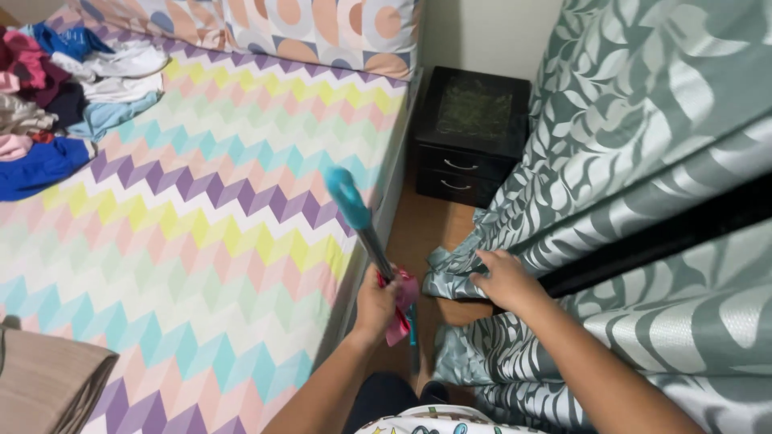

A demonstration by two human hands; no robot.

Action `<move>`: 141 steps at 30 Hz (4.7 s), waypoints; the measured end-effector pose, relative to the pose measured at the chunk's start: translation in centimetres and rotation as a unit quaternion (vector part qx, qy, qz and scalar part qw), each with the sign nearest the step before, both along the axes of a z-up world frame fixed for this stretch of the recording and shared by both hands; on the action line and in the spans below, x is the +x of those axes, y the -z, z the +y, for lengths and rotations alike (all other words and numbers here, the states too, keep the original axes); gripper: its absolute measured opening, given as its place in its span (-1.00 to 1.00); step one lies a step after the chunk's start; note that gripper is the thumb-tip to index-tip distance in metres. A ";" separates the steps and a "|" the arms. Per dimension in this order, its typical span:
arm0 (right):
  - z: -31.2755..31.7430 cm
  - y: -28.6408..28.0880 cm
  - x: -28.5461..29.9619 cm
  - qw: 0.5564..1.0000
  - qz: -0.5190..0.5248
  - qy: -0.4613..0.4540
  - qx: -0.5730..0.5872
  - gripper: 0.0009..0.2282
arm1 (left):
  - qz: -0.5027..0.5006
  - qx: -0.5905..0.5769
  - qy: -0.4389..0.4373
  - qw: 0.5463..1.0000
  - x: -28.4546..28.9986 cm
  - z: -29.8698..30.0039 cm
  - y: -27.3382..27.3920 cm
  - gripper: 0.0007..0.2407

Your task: The person sweeps the tiled floor with a broom and dustpan, moving around furniture and a suitcase. They then wipe the door and doorframe with a pink cloth.

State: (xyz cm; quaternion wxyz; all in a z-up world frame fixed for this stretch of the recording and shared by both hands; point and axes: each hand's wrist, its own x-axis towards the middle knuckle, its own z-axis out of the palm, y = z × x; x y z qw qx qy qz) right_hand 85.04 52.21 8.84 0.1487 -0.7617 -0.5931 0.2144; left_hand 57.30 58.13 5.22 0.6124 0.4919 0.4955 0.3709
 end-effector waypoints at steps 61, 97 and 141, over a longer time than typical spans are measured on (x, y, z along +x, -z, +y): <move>66.4 -9.7 16.6 0.874 0.276 -0.396 0.056 -0.83 | 0.083 0.135 0.011 0.987 32.3 62.8 11.5 -0.73; 46.7 -19.3 -2.0 0.749 0.265 -0.607 -0.003 -0.81 | 0.212 0.145 -0.231 0.939 18.3 31.9 -6.4 -0.66; 25.2 -12.1 -22.0 0.253 0.342 -0.872 -0.243 -0.84 | 0.498 -0.130 -0.678 0.525 7.8 -2.6 -5.0 -0.87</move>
